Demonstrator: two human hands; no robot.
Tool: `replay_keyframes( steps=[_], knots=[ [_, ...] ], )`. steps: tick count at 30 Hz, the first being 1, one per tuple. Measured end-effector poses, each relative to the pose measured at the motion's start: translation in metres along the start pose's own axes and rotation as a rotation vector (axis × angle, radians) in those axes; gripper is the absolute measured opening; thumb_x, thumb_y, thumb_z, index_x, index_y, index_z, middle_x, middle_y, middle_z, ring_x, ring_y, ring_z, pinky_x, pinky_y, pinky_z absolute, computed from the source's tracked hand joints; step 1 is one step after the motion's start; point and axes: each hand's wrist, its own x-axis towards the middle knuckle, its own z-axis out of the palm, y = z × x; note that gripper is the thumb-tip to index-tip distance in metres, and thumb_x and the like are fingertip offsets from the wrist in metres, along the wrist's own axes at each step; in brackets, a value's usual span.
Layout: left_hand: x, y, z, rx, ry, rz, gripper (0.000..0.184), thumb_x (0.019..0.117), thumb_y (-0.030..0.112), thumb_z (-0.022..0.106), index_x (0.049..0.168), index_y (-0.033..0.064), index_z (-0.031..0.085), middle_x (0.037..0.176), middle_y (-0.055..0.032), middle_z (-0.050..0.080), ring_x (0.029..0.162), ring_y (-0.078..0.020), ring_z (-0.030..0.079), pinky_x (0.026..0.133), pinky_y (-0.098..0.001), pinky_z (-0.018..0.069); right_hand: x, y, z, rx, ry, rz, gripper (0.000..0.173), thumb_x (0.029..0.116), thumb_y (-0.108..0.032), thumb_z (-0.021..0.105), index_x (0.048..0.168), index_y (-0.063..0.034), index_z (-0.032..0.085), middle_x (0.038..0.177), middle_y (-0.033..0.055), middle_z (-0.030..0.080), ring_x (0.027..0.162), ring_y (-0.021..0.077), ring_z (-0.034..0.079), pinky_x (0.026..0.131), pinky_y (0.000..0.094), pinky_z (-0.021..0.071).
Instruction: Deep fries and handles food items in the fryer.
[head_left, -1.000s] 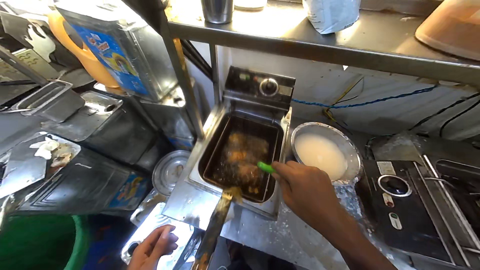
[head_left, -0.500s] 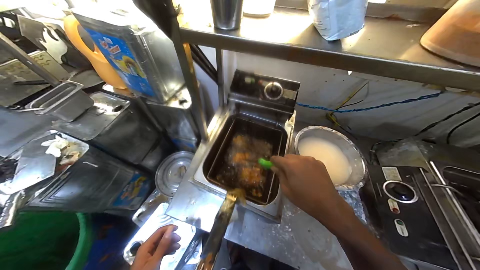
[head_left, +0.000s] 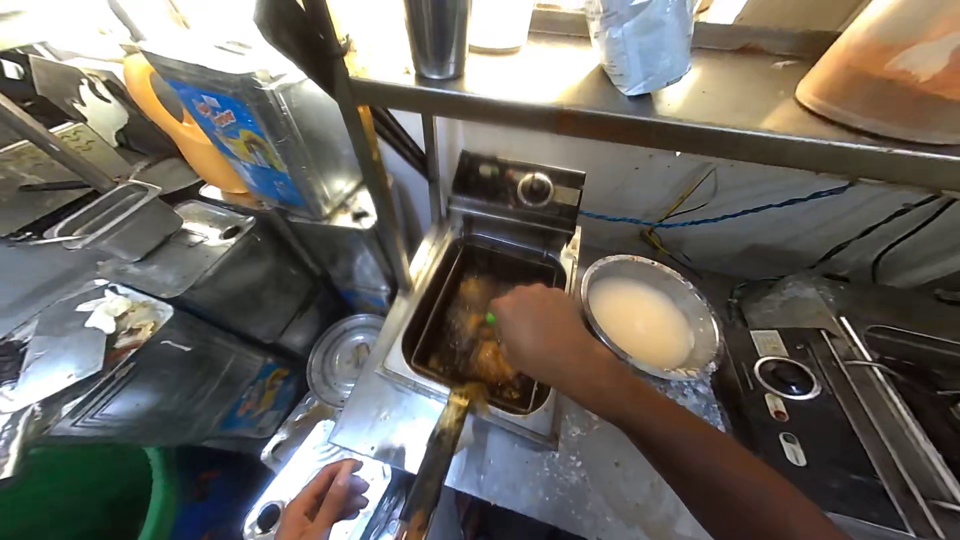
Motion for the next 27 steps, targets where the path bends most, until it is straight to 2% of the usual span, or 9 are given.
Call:
replay_keyframes(
  steps=[9, 12, 14, 17, 20, 23, 27],
  knots=[
    [0.005, 0.003, 0.011, -0.018, -0.024, 0.023, 0.029, 0.1089, 0.016, 0.042, 0.118, -0.0034, 0.062, 0.090, -0.0044, 0.073, 0.079, -0.0132, 0.072, 0.077, -0.0319, 0.0619, 0.007, 0.023, 0.018, 0.067, 0.019, 0.023, 0.013, 0.0909, -0.020, 0.072, 0.101, -0.0112, 0.073, 0.091, 0.0107, 0.071, 0.088, 0.0320, 0.070, 0.069, 0.0529, 0.0552],
    [0.006, 0.005, 0.010, -0.010, -0.022, 0.033, 0.029, 0.1088, 0.016, 0.042, 0.119, -0.0035, 0.062, 0.092, -0.0048, 0.073, 0.080, -0.0128, 0.072, 0.078, -0.0317, 0.0618, -0.002, 0.050, 0.024, 0.195, 0.120, 0.033, 0.013, 0.0952, -0.019, 0.068, 0.102, -0.0111, 0.075, 0.090, 0.0113, 0.072, 0.088, 0.0327, 0.071, 0.073, 0.0557, 0.0553],
    [0.005, 0.004, 0.007, -0.007, -0.009, 0.026, 0.029, 0.1088, 0.016, 0.042, 0.119, -0.0036, 0.062, 0.092, -0.0046, 0.073, 0.080, -0.0127, 0.072, 0.078, -0.0318, 0.0619, -0.011, 0.073, 0.030, 0.312, 0.253, 0.015, 0.011, 0.0981, -0.018, 0.067, 0.100, -0.0114, 0.077, 0.084, 0.0101, 0.072, 0.080, 0.0302, 0.070, 0.071, 0.0551, 0.0556],
    [0.003, 0.001, 0.004, -0.021, 0.014, 0.019, 0.029, 0.1085, 0.016, 0.042, 0.118, -0.0036, 0.062, 0.090, -0.0043, 0.073, 0.079, -0.0131, 0.072, 0.077, -0.0321, 0.0622, -0.024, 0.104, 0.038, 0.507, 0.407, 0.023, 0.012, 0.1000, -0.014, 0.067, 0.098, -0.0097, 0.077, 0.077, 0.0080, 0.070, 0.067, 0.0233, 0.067, 0.064, 0.0487, 0.0561],
    [0.005, 0.001, 0.004, -0.029, 0.024, 0.017, 0.029, 0.1089, 0.016, 0.043, 0.117, -0.0028, 0.063, 0.090, -0.0048, 0.073, 0.078, -0.0134, 0.073, 0.076, -0.0318, 0.0623, -0.039, 0.125, 0.044, 0.810, 0.386, 0.171, 0.016, 0.1040, -0.016, 0.062, 0.107, -0.0088, 0.076, 0.070, 0.0077, 0.068, 0.050, 0.0173, 0.060, 0.050, 0.0358, 0.0547],
    [0.007, 0.005, 0.007, -0.031, 0.031, -0.001, 0.028, 0.1093, 0.017, 0.043, 0.117, -0.0022, 0.063, 0.089, -0.0053, 0.073, 0.078, -0.0136, 0.073, 0.075, -0.0314, 0.0622, -0.053, 0.137, 0.052, 1.098, 0.417, 0.242, 0.017, 0.1037, -0.013, 0.062, 0.111, -0.0057, 0.075, 0.070, 0.0097, 0.067, 0.047, 0.0146, 0.057, 0.045, 0.0286, 0.0509],
    [0.007, 0.010, 0.009, -0.016, 0.032, -0.004, 0.029, 0.1090, 0.018, 0.044, 0.117, -0.0032, 0.063, 0.091, -0.0062, 0.073, 0.079, -0.0141, 0.073, 0.076, -0.0322, 0.0623, -0.070, 0.144, 0.066, 1.344, 0.490, 0.243, 0.018, 0.1034, -0.009, 0.059, 0.109, -0.0017, 0.074, 0.074, 0.0117, 0.068, 0.048, 0.0129, 0.058, 0.046, 0.0259, 0.0519]
  ],
)
